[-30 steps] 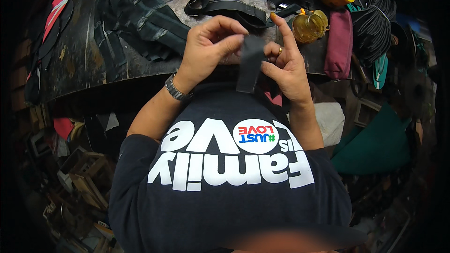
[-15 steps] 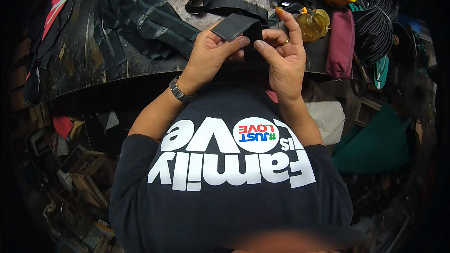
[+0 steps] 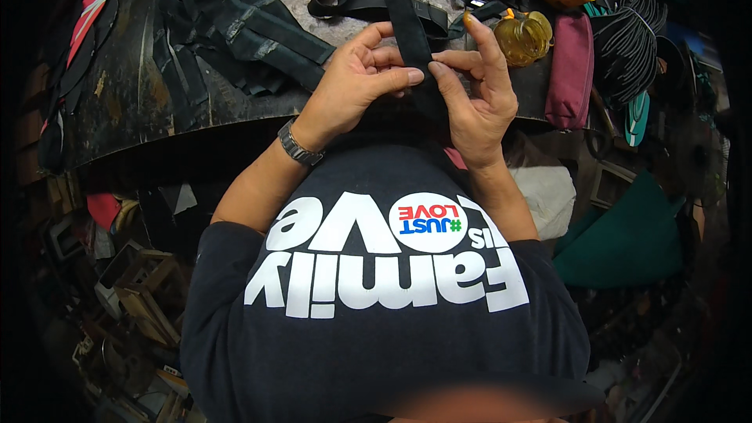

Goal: The person repeatedly folds small black fabric strips on a cluttered workbench, then gathers them into a pile. The person also handles a small jar and a white cloth, folding the cloth and placing it on the table.

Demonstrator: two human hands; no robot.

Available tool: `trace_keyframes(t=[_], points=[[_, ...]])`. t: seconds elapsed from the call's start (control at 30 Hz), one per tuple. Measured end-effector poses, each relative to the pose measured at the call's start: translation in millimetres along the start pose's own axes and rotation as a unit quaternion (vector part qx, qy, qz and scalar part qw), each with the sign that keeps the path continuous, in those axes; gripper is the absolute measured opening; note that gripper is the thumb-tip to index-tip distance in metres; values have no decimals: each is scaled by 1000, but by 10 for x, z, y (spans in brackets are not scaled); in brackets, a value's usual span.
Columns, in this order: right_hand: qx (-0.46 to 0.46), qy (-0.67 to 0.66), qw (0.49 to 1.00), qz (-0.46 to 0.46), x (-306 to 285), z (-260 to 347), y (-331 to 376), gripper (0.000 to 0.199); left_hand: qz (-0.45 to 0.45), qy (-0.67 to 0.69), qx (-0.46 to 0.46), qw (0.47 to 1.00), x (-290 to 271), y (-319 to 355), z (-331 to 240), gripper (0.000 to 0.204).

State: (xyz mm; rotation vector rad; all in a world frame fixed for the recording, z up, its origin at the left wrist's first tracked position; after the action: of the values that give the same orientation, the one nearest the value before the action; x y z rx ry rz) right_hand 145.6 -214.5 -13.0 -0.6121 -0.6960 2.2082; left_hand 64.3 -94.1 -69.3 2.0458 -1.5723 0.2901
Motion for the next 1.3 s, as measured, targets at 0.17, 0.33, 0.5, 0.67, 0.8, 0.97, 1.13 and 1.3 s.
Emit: trace_keyframes(t=[0.17, 0.33, 0.5, 0.67, 0.8, 0.97, 1.13, 1.3], points=[[6, -31, 999, -19, -7, -10, 29, 62, 3, 31, -7, 999, 11, -4, 12, 68], [66, -118, 987, -89, -83, -110, 82, 57, -20, 83, 2, 996, -15, -1, -3, 70], [35, 126, 991, 29, -64, -19, 104, 40, -7, 116, 7, 993, -10, -5, -16, 67], [98, 90, 991, 33, -18, -90, 151, 30, -4, 108, 10, 994, 5, 3, -19, 66], [89, 52, 995, 14, -8, -90, 125, 29, -13, 93, 6, 996, 3, 14, -4, 66], [43, 54, 998, 13, 19, -44, 103, 25, -12, 102, -8, 995, -8, 12, 22, 63], [-7, 97, 995, 10, 16, 27, 68, 25, -8, 133, -27, 991, -3, -1, 79, 58], [-125, 276, 950, 68, 53, 199, -6, 29, -17, 139, -7, 990, -66, 26, 107, 56]])
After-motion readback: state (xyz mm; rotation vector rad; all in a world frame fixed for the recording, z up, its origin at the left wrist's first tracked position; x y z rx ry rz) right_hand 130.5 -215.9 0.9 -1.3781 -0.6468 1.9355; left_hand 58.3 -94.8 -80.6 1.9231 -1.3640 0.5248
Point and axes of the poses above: each hand's wrist, its own y-axis away from the middle knuckle, its own x-axis out of the palm, z = x × y, the point moved 8 cm from there along -y, towards the middle knuckle, and after that the axes turned 13 degrees about -x, right-handed, at the moved point
